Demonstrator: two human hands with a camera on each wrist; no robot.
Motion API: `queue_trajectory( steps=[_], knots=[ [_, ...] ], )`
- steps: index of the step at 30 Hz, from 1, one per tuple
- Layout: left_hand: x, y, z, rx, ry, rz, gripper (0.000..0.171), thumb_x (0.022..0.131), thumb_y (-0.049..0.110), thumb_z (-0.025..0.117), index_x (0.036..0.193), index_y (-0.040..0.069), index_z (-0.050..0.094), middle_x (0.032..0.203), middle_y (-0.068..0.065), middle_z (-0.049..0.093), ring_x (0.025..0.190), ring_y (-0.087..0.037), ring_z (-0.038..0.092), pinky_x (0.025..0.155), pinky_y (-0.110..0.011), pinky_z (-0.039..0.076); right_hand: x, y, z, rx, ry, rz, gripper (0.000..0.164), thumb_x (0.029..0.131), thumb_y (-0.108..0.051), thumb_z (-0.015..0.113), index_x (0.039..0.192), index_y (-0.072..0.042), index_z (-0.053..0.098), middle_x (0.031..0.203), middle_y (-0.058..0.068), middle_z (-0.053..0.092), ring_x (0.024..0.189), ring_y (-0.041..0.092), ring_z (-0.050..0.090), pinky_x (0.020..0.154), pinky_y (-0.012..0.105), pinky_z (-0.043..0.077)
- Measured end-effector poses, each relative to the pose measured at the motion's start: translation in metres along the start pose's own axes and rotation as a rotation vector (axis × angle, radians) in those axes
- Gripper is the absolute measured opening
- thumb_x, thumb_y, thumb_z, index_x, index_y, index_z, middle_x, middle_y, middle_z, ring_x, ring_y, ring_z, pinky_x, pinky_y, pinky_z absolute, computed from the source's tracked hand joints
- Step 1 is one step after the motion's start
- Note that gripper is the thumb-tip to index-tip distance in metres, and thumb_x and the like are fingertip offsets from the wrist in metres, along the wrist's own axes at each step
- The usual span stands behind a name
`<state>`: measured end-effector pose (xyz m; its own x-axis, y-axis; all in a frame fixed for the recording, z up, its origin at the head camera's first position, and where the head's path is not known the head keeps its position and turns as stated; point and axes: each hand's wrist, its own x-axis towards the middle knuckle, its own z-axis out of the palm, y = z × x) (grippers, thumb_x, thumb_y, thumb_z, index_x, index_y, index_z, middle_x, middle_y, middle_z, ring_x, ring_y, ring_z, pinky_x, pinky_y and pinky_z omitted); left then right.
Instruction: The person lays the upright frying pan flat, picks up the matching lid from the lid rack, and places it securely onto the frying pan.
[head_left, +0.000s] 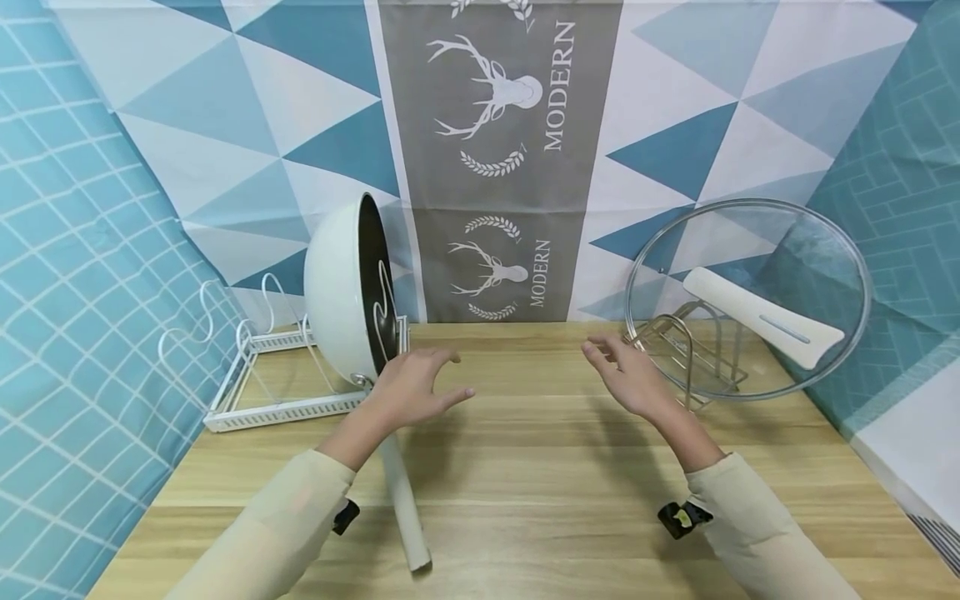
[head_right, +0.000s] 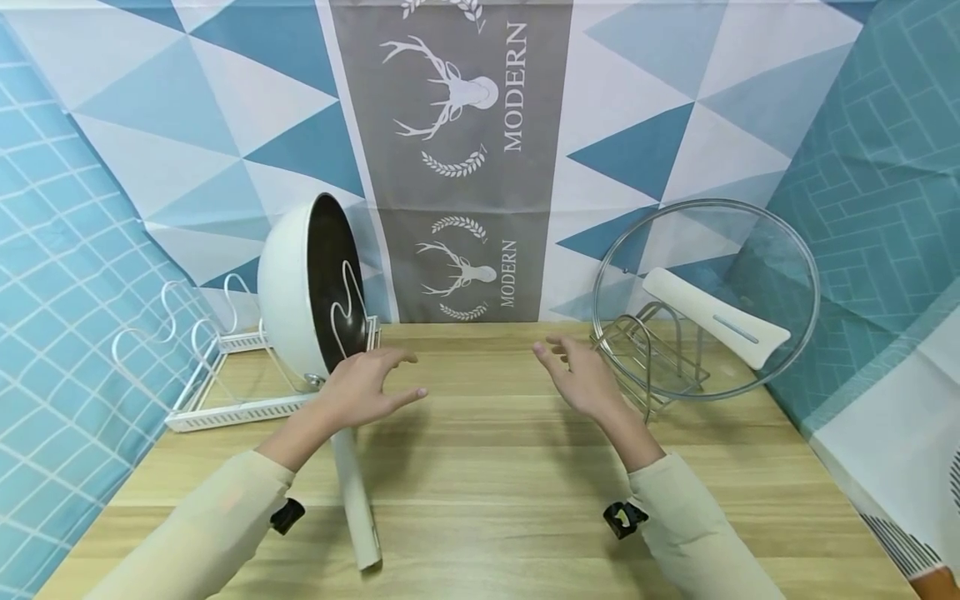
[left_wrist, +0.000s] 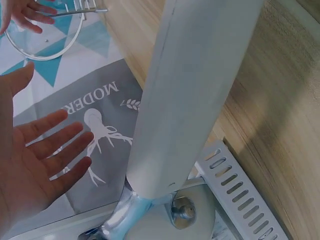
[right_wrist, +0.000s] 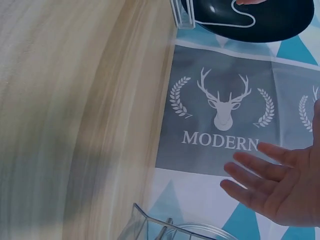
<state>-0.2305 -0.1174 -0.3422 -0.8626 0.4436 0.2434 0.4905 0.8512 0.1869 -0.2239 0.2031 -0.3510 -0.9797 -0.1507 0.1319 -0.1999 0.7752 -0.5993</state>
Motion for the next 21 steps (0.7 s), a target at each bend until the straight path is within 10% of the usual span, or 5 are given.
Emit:
queue_trajectory(
  steps=[21],
  knots=[
    [-0.014, -0.002, 0.007, -0.219, -0.087, 0.019, 0.043, 0.086, 0.048, 0.065, 0.116, 0.017, 0.065, 0.106, -0.002, 0.072, 0.097, -0.016, 0.066, 0.083, -0.039, 0.053, -0.003, 0.011, 0.016, 0.161, -0.024, 0.034, 0.055, 0.1, -0.048, 0.043, 0.133, -0.005, 0.053, 0.118, 0.019, 0.066, 0.106, 0.034, 0.064, 0.083, 0.041, 0.054]
  ],
)
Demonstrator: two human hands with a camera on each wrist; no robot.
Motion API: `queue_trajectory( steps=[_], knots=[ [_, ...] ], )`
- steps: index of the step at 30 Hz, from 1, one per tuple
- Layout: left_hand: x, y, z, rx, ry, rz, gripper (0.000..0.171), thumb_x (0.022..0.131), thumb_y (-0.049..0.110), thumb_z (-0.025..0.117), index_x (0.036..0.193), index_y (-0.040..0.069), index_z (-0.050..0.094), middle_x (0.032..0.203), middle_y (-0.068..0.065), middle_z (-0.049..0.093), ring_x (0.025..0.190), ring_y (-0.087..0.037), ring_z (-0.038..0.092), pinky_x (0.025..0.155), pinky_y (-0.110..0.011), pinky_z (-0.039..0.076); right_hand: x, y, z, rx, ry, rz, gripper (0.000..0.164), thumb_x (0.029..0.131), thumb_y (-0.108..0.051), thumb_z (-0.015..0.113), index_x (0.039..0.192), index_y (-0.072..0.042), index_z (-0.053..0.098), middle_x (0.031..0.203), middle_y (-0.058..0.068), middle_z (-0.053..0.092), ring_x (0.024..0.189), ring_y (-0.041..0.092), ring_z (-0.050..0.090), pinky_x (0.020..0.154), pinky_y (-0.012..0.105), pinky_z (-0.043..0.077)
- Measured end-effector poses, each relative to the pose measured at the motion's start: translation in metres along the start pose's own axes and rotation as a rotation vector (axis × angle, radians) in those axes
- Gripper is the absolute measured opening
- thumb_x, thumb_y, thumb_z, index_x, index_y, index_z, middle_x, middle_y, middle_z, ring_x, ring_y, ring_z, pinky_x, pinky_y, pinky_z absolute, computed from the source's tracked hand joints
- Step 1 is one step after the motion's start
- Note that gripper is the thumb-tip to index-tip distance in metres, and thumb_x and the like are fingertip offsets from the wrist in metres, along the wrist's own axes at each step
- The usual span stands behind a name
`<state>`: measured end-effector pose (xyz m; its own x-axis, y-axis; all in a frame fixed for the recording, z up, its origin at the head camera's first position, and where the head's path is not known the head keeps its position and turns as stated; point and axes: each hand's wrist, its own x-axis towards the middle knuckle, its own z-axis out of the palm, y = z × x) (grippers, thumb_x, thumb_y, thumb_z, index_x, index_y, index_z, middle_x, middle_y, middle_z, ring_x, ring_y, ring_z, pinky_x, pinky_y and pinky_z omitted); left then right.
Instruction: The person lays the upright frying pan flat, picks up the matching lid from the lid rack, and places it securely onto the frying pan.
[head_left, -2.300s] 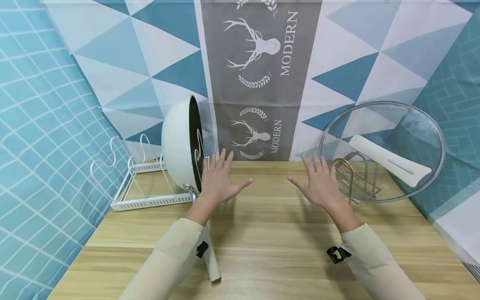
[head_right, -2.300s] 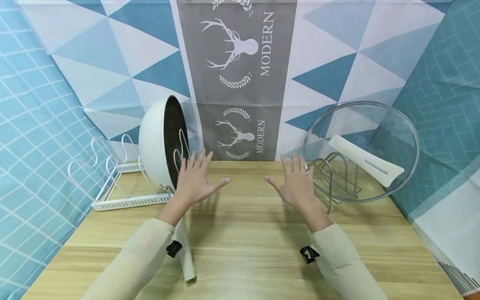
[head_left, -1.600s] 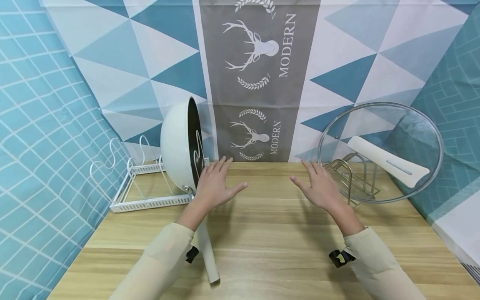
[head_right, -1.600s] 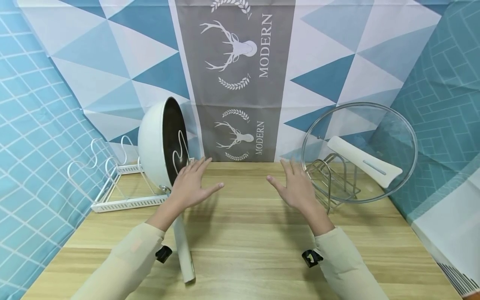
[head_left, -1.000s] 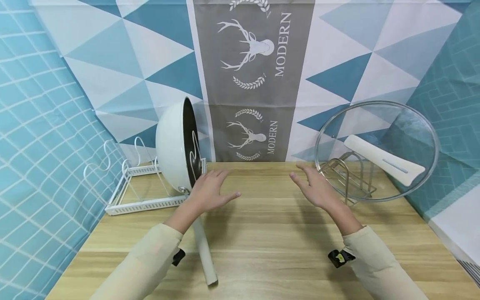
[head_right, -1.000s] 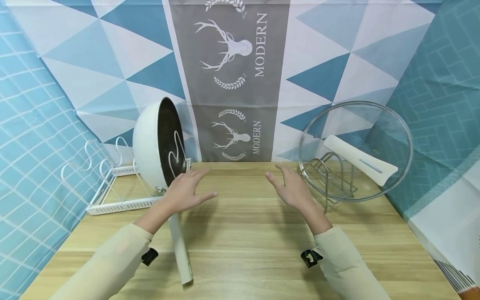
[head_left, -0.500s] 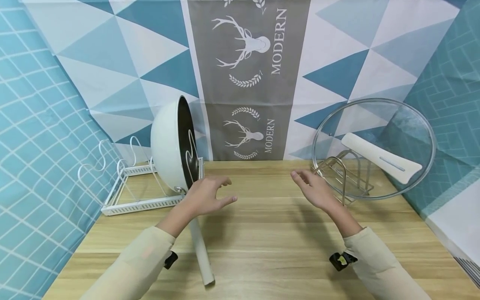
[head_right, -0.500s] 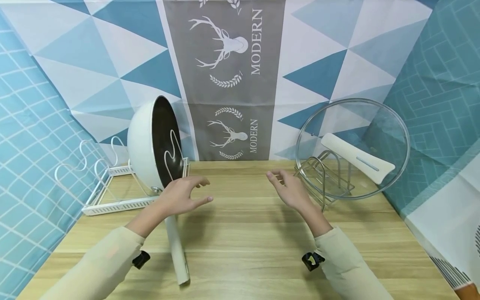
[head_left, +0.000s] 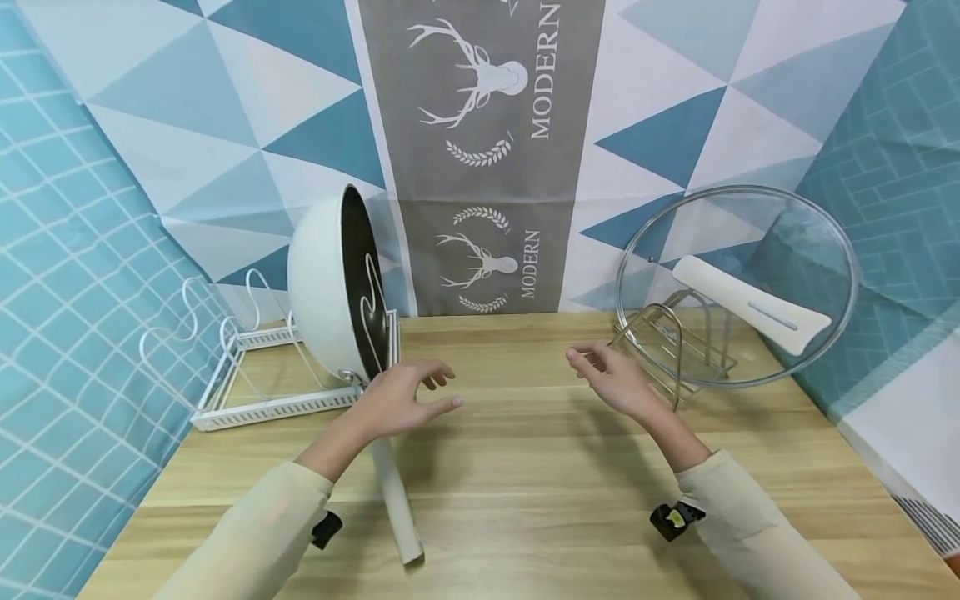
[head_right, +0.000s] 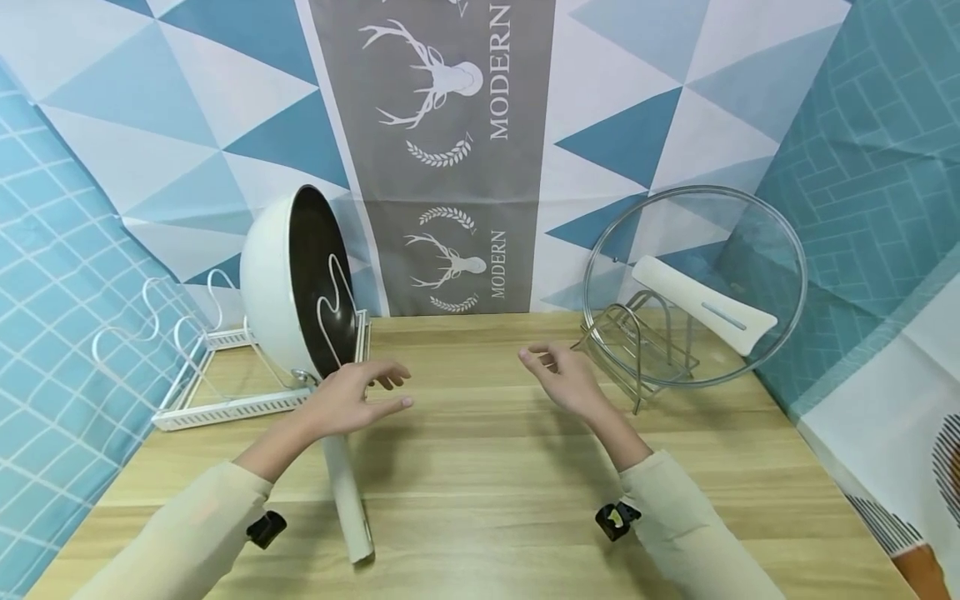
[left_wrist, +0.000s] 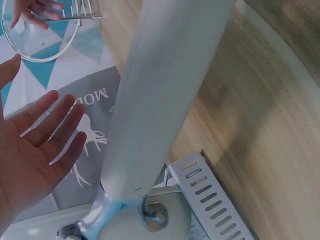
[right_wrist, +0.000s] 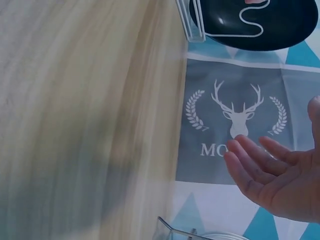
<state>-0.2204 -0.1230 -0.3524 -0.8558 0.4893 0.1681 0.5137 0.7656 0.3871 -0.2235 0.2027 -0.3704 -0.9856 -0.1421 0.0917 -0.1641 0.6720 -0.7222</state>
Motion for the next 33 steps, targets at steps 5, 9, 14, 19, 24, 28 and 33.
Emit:
queue_trajectory(
  steps=[5, 9, 14, 19, 24, 28, 33],
  knots=[
    [-0.003, -0.003, 0.001, -0.043, -0.006, -0.005, 0.043, 0.087, 0.046, 0.064, 0.117, 0.015, 0.065, 0.107, -0.003, 0.071, 0.098, -0.017, 0.066, 0.085, -0.039, 0.053, 0.0, 0.0, 0.008, 0.053, -0.006, -0.022, 0.047, 0.1, -0.037, 0.047, 0.128, 0.0, 0.055, 0.113, 0.021, 0.069, 0.1, 0.034, 0.067, 0.076, 0.033, 0.056],
    [-0.006, -0.003, 0.0, -0.045, 0.013, -0.008, 0.04, 0.087, 0.043, 0.065, 0.116, 0.015, 0.065, 0.107, -0.003, 0.071, 0.098, -0.018, 0.067, 0.085, -0.04, 0.053, 0.0, -0.001, 0.014, 0.085, -0.008, -0.024, 0.046, 0.099, -0.034, 0.051, 0.128, 0.001, 0.055, 0.111, 0.02, 0.069, 0.098, 0.03, 0.068, 0.075, 0.031, 0.056],
    [-0.011, -0.003, 0.001, -0.039, 0.065, -0.007, 0.037, 0.087, 0.041, 0.066, 0.114, 0.016, 0.066, 0.108, -0.003, 0.071, 0.097, -0.018, 0.067, 0.084, -0.039, 0.054, 0.0, -0.001, 0.02, 0.111, -0.011, -0.023, 0.044, 0.099, -0.034, 0.052, 0.126, 0.001, 0.056, 0.11, 0.019, 0.069, 0.096, 0.027, 0.068, 0.074, 0.029, 0.056],
    [-0.016, -0.006, 0.002, -0.077, 0.071, -0.006, 0.037, 0.087, 0.039, 0.067, 0.113, 0.013, 0.066, 0.11, -0.003, 0.07, 0.098, -0.02, 0.066, 0.085, -0.04, 0.053, -0.001, -0.002, 0.025, 0.112, 0.003, -0.034, 0.04, 0.099, -0.033, 0.052, 0.121, -0.001, 0.06, 0.104, 0.016, 0.069, 0.093, 0.026, 0.067, 0.075, 0.027, 0.055],
    [-0.02, -0.012, 0.001, -0.123, 0.064, -0.004, 0.036, 0.088, 0.035, 0.067, 0.113, 0.01, 0.065, 0.111, -0.005, 0.069, 0.099, -0.021, 0.066, 0.088, -0.041, 0.054, -0.001, -0.003, 0.027, 0.118, -0.007, -0.03, 0.04, 0.099, -0.033, 0.052, 0.121, -0.001, 0.06, 0.108, 0.017, 0.069, 0.097, 0.027, 0.067, 0.079, 0.029, 0.056],
    [-0.024, -0.015, -0.001, -0.165, 0.066, -0.02, 0.036, 0.088, 0.032, 0.068, 0.115, 0.008, 0.065, 0.111, -0.007, 0.07, 0.1, -0.022, 0.067, 0.09, -0.042, 0.054, -0.001, -0.004, 0.028, 0.12, -0.025, -0.026, 0.041, 0.099, -0.036, 0.051, 0.122, -0.003, 0.06, 0.11, 0.017, 0.069, 0.101, 0.033, 0.066, 0.081, 0.031, 0.055],
    [-0.028, -0.02, -0.003, -0.19, 0.077, -0.048, 0.038, 0.088, 0.033, 0.068, 0.115, 0.006, 0.065, 0.11, -0.008, 0.071, 0.1, -0.022, 0.067, 0.09, -0.04, 0.054, 0.0, -0.007, 0.029, 0.117, -0.043, -0.032, 0.042, 0.099, -0.036, 0.05, 0.122, -0.002, 0.06, 0.109, 0.017, 0.069, 0.101, 0.031, 0.067, 0.081, 0.032, 0.055]
  ],
)
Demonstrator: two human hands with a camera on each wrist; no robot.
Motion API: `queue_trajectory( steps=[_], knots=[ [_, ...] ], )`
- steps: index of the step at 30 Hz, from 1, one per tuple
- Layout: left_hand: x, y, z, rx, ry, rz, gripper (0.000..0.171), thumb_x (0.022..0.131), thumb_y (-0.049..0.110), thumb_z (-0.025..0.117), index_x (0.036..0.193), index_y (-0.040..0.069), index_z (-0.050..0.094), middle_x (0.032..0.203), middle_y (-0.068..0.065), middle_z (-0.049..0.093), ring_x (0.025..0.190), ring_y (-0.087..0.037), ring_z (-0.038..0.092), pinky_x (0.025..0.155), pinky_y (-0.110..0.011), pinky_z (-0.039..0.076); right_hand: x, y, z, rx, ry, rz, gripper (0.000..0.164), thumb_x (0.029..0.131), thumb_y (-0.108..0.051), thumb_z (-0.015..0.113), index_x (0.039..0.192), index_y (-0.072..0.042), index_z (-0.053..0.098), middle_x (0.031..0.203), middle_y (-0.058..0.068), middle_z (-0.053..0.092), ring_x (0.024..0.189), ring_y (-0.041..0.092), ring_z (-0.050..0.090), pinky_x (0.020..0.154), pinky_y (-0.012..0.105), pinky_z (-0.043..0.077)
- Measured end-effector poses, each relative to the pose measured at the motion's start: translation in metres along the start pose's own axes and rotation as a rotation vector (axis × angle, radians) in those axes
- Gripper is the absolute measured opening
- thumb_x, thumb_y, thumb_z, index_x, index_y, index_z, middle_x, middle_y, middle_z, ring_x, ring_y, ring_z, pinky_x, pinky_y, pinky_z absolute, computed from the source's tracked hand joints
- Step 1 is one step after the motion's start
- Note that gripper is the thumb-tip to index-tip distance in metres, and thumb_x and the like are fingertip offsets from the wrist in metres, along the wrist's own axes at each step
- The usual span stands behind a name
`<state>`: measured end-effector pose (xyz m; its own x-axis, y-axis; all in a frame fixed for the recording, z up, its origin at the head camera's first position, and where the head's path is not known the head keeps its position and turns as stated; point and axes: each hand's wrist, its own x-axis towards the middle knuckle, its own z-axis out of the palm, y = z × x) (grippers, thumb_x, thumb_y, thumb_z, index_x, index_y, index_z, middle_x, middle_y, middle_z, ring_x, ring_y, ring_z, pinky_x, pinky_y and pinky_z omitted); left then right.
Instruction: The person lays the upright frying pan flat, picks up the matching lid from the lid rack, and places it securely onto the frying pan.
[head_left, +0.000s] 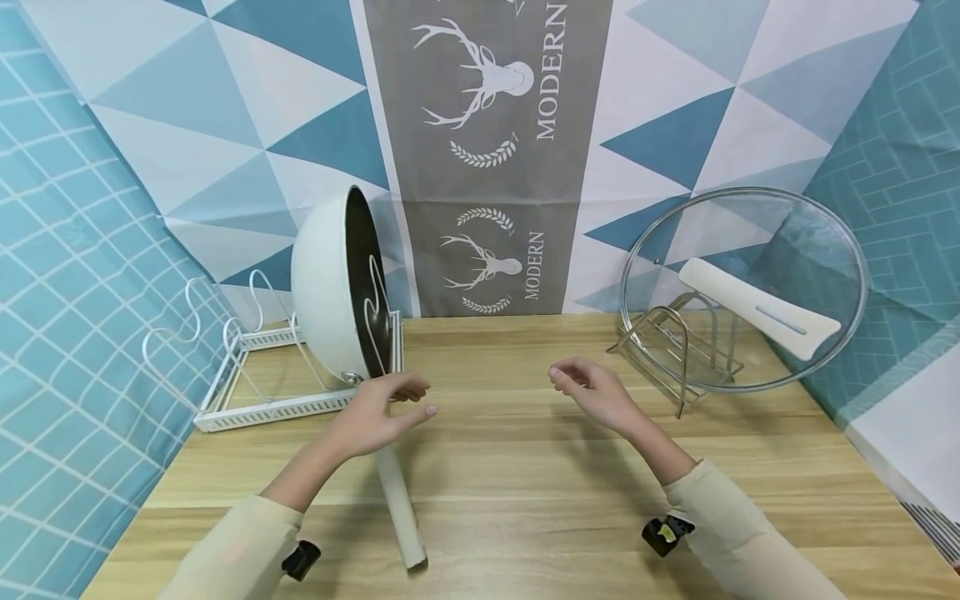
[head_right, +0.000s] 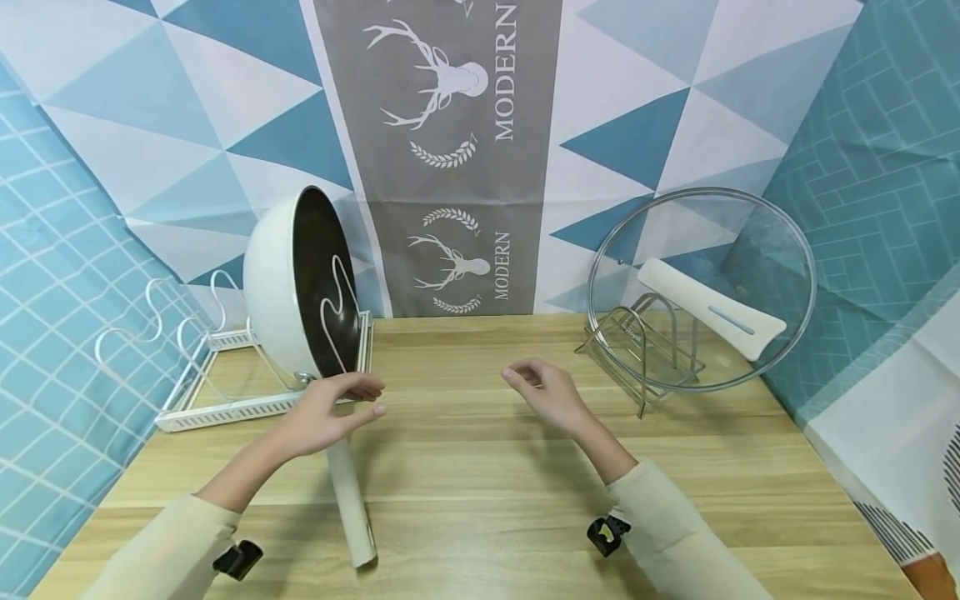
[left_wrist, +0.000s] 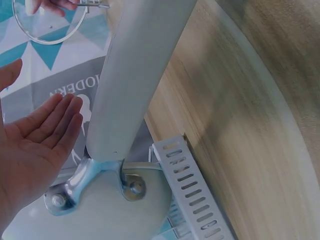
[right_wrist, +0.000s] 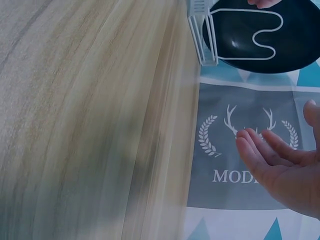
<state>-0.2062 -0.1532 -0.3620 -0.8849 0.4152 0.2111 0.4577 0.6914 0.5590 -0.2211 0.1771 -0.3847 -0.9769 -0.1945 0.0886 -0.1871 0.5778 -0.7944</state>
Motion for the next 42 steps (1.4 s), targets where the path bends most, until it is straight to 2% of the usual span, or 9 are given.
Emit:
queue_trajectory(
  steps=[5, 10, 19, 27, 30, 37, 42],
  knots=[
    [-0.004, -0.001, -0.002, -0.024, -0.003, -0.017, 0.038, 0.089, 0.031, 0.067, 0.114, 0.003, 0.066, 0.109, -0.011, 0.071, 0.099, -0.023, 0.068, 0.089, -0.039, 0.055, 0.0, -0.002, 0.001, 0.004, -0.013, 0.004, 0.042, 0.099, -0.036, 0.051, 0.121, -0.002, 0.061, 0.109, 0.018, 0.07, 0.1, 0.03, 0.067, 0.082, 0.034, 0.055],
    [-0.007, -0.001, -0.005, -0.088, -0.02, -0.023, 0.039, 0.09, 0.027, 0.066, 0.117, -0.001, 0.064, 0.111, -0.015, 0.07, 0.099, -0.025, 0.068, 0.089, -0.04, 0.055, 0.0, -0.002, 0.004, 0.011, -0.022, -0.007, 0.041, 0.099, -0.034, 0.052, 0.121, -0.001, 0.061, 0.109, 0.018, 0.07, 0.1, 0.03, 0.068, 0.082, 0.036, 0.056],
    [-0.015, -0.004, -0.004, -0.141, -0.046, -0.072, 0.039, 0.091, 0.03, 0.065, 0.118, 0.002, 0.064, 0.113, -0.012, 0.07, 0.1, -0.021, 0.068, 0.09, -0.042, 0.054, 0.001, -0.002, 0.008, 0.073, -0.022, -0.018, 0.039, 0.099, -0.031, 0.052, 0.12, 0.001, 0.06, 0.113, 0.021, 0.068, 0.105, 0.035, 0.066, 0.087, 0.038, 0.056],
    [-0.024, -0.007, -0.006, -0.172, -0.034, -0.073, 0.036, 0.092, 0.028, 0.064, 0.116, 0.002, 0.065, 0.111, -0.012, 0.07, 0.097, -0.02, 0.068, 0.086, -0.028, 0.055, 0.002, -0.001, 0.01, 0.066, -0.02, -0.025, 0.036, 0.098, -0.029, 0.053, 0.118, 0.0, 0.062, 0.11, 0.019, 0.069, 0.102, 0.034, 0.067, 0.085, 0.037, 0.056],
    [-0.027, -0.008, -0.007, -0.185, -0.029, -0.071, 0.034, 0.091, 0.026, 0.065, 0.116, 0.002, 0.065, 0.11, -0.011, 0.071, 0.097, -0.02, 0.069, 0.086, -0.026, 0.055, 0.002, -0.002, 0.011, 0.061, -0.021, -0.025, 0.035, 0.098, -0.029, 0.054, 0.117, 0.0, 0.063, 0.109, 0.02, 0.069, 0.101, 0.033, 0.067, 0.084, 0.036, 0.056],
    [-0.034, -0.009, -0.013, -0.218, -0.026, -0.058, 0.03, 0.092, 0.023, 0.063, 0.116, 0.004, 0.065, 0.109, -0.01, 0.071, 0.095, -0.009, 0.067, 0.087, -0.024, 0.054, 0.0, -0.004, 0.012, 0.05, -0.027, -0.017, 0.034, 0.097, -0.029, 0.055, 0.117, -0.002, 0.063, 0.107, 0.017, 0.07, 0.098, 0.027, 0.068, 0.08, 0.031, 0.054],
    [-0.039, -0.01, -0.018, -0.254, -0.031, -0.085, 0.031, 0.094, 0.023, 0.061, 0.118, 0.004, 0.064, 0.113, -0.012, 0.07, 0.098, -0.007, 0.067, 0.088, -0.022, 0.053, -0.001, -0.004, 0.012, 0.034, -0.022, -0.019, 0.034, 0.098, -0.03, 0.055, 0.117, -0.003, 0.064, 0.106, 0.013, 0.071, 0.097, 0.024, 0.068, 0.079, 0.03, 0.054]
  ],
)
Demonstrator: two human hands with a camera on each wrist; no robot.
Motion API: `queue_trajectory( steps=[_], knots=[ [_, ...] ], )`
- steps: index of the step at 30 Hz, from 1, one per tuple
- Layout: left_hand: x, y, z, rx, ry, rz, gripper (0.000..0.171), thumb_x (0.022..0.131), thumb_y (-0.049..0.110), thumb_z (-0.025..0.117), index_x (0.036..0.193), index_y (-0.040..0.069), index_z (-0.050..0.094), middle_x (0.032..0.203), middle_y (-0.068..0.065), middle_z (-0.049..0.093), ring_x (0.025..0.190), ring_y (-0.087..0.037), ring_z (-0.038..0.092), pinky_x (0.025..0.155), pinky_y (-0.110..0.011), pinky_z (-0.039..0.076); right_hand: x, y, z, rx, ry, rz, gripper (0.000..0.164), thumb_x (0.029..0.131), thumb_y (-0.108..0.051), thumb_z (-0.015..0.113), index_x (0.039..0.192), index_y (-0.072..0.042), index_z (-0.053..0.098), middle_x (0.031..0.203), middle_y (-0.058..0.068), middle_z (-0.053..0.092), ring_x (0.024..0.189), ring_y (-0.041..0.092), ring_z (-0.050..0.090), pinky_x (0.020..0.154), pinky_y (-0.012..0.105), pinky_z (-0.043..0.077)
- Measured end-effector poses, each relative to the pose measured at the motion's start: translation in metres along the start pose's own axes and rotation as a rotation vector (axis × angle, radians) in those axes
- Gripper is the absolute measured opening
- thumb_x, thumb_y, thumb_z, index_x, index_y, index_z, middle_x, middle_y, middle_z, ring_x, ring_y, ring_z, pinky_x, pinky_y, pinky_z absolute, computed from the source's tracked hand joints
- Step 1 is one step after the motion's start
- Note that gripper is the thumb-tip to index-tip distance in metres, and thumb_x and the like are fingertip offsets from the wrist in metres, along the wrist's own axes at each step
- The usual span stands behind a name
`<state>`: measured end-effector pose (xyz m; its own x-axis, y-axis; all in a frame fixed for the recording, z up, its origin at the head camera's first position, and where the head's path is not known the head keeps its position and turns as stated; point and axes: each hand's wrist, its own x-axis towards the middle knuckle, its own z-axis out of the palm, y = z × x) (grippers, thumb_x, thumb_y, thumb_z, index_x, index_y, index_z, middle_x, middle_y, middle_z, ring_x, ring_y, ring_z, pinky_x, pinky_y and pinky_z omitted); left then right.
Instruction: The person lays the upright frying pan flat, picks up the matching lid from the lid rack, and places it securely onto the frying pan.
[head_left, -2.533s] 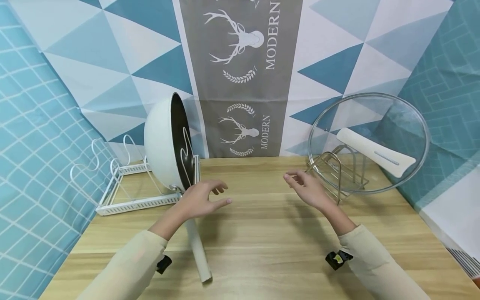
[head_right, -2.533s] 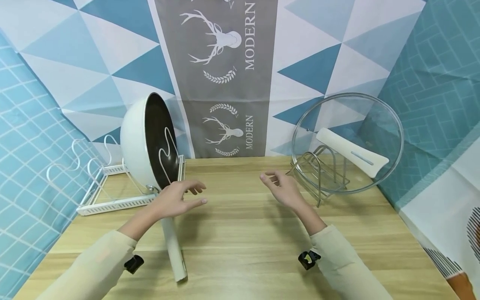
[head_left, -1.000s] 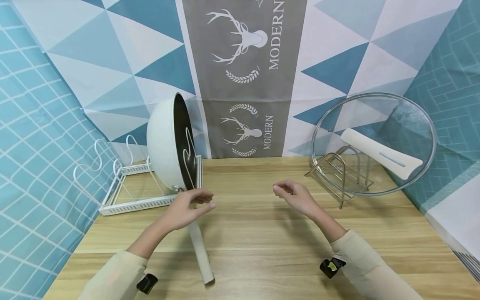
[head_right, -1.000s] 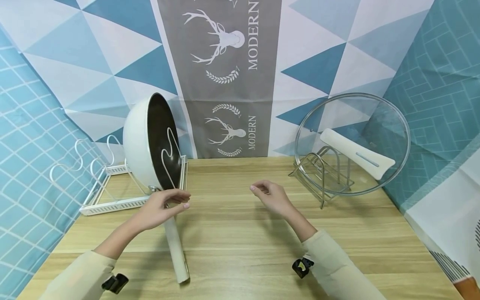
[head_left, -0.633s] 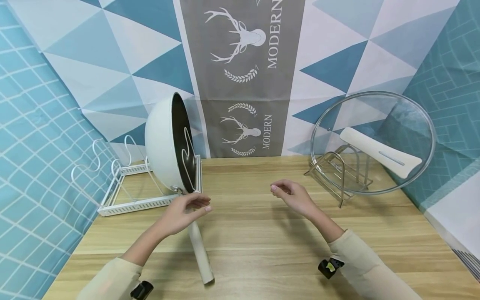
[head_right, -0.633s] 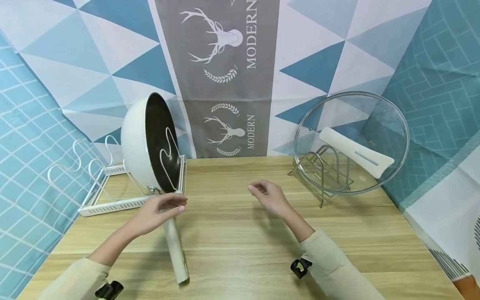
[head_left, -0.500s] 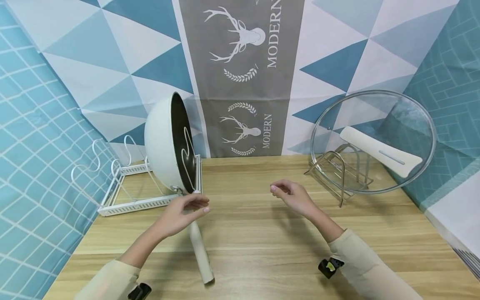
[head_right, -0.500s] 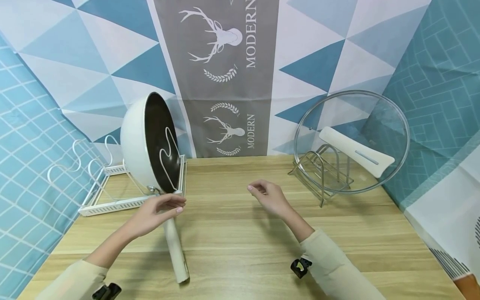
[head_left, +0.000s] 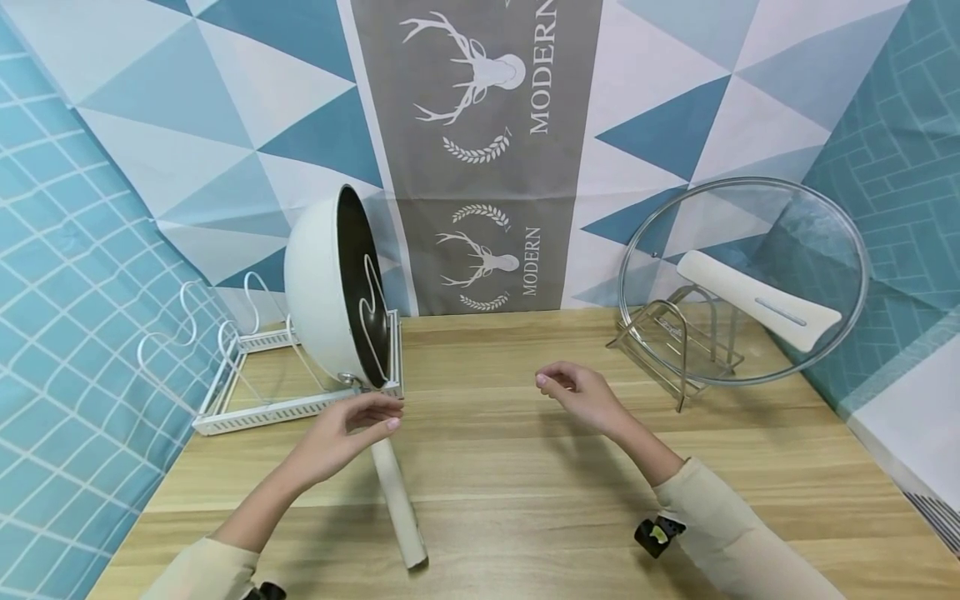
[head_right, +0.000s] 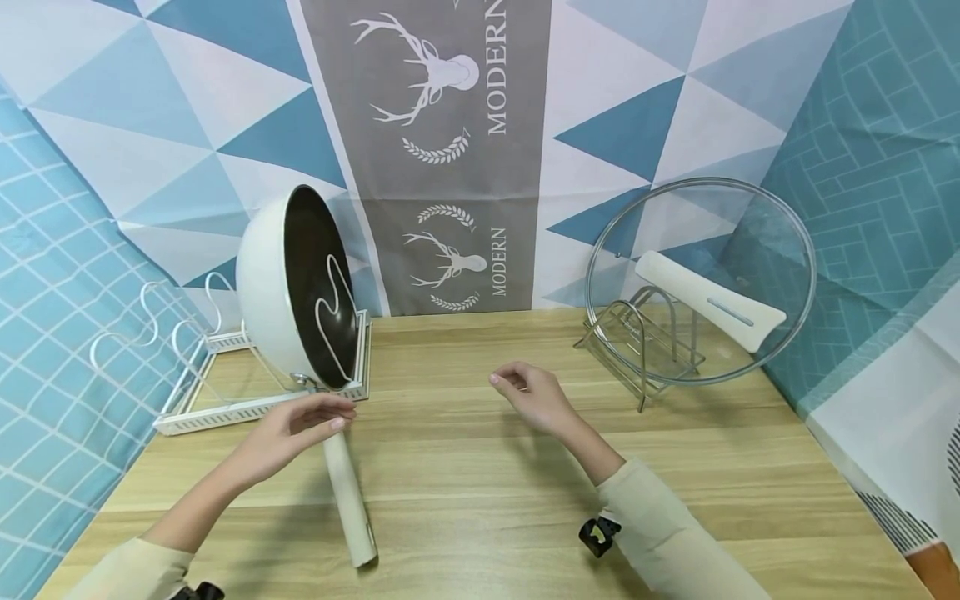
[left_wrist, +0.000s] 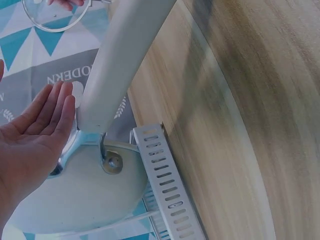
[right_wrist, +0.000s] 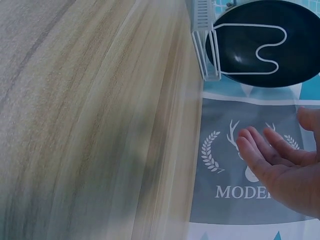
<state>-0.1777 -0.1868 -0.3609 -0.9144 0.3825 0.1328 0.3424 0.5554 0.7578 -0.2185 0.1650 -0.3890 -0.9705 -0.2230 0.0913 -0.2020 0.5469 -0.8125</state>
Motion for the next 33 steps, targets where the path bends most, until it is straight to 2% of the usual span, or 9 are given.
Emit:
queue_trajectory(
  steps=[3, 8, 16, 19, 24, 28, 30, 33],
  knots=[
    [-0.003, 0.0, -0.002, -0.026, 0.004, -0.024, 0.032, 0.094, 0.023, 0.06, 0.119, 0.003, 0.063, 0.114, -0.013, 0.069, 0.098, -0.005, 0.067, 0.088, -0.021, 0.052, 0.0, 0.001, 0.001, -0.01, 0.0, 0.0, 0.034, 0.098, -0.031, 0.055, 0.117, -0.004, 0.064, 0.105, 0.012, 0.071, 0.097, 0.022, 0.067, 0.079, 0.03, 0.054],
    [-0.007, -0.002, -0.004, -0.052, 0.023, -0.022, 0.029, 0.095, 0.02, 0.059, 0.117, 0.002, 0.063, 0.111, -0.013, 0.07, 0.096, 0.004, 0.063, 0.088, -0.019, 0.052, 0.002, 0.003, 0.002, 0.005, -0.007, 0.006, 0.034, 0.097, -0.03, 0.055, 0.117, -0.003, 0.064, 0.106, 0.013, 0.071, 0.097, 0.022, 0.067, 0.078, 0.028, 0.054],
    [-0.012, -0.008, -0.009, -0.099, 0.048, -0.028, 0.028, 0.096, 0.017, 0.056, 0.116, -0.002, 0.063, 0.11, -0.017, 0.069, 0.095, 0.005, 0.063, 0.087, -0.015, 0.051, 0.003, 0.003, 0.004, 0.016, -0.016, 0.008, 0.033, 0.097, -0.029, 0.055, 0.117, -0.004, 0.064, 0.106, 0.013, 0.071, 0.096, 0.022, 0.067, 0.075, 0.027, 0.053],
    [-0.013, -0.009, -0.01, -0.183, 0.037, -0.041, 0.029, 0.098, 0.016, 0.053, 0.116, -0.005, 0.061, 0.109, -0.012, 0.07, 0.096, 0.002, 0.065, 0.086, -0.017, 0.053, 0.003, 0.003, 0.004, 0.009, -0.017, 0.005, 0.034, 0.097, -0.029, 0.055, 0.117, -0.003, 0.064, 0.105, 0.012, 0.071, 0.095, 0.022, 0.067, 0.075, 0.027, 0.053],
    [-0.014, -0.012, -0.012, -0.32, 0.016, -0.059, 0.035, 0.101, 0.014, 0.047, 0.119, -0.015, 0.054, 0.104, 0.007, 0.071, 0.096, -0.002, 0.067, 0.086, -0.019, 0.054, 0.004, 0.002, 0.005, 0.01, -0.021, 0.005, 0.034, 0.097, -0.028, 0.055, 0.117, -0.003, 0.064, 0.105, 0.014, 0.071, 0.095, 0.023, 0.067, 0.076, 0.028, 0.053],
    [-0.014, -0.014, -0.013, -0.407, 0.03, -0.08, 0.04, 0.101, 0.013, 0.045, 0.12, -0.022, 0.048, 0.102, 0.009, 0.071, 0.095, -0.003, 0.068, 0.086, -0.018, 0.054, 0.004, 0.001, 0.006, 0.013, -0.022, 0.0, 0.033, 0.097, -0.028, 0.055, 0.116, -0.003, 0.064, 0.106, 0.015, 0.071, 0.096, 0.025, 0.068, 0.077, 0.029, 0.054],
    [-0.014, -0.016, -0.014, -0.475, 0.033, -0.084, 0.038, 0.102, 0.013, 0.044, 0.119, -0.02, 0.05, 0.101, 0.008, 0.071, 0.094, -0.004, 0.069, 0.086, -0.018, 0.054, 0.004, 0.001, 0.006, 0.013, -0.021, -0.002, 0.033, 0.097, -0.028, 0.055, 0.116, -0.003, 0.064, 0.106, 0.015, 0.071, 0.097, 0.025, 0.068, 0.078, 0.029, 0.054],
    [-0.014, -0.019, -0.016, -0.628, 0.017, -0.052, 0.029, 0.103, 0.012, 0.04, 0.115, -0.008, 0.058, 0.102, 0.005, 0.072, 0.095, -0.006, 0.069, 0.087, -0.019, 0.055, 0.004, 0.0, 0.007, 0.01, -0.02, 0.001, 0.033, 0.097, -0.028, 0.055, 0.117, -0.004, 0.064, 0.106, 0.013, 0.071, 0.098, 0.023, 0.068, 0.08, 0.03, 0.054]
  ],
)
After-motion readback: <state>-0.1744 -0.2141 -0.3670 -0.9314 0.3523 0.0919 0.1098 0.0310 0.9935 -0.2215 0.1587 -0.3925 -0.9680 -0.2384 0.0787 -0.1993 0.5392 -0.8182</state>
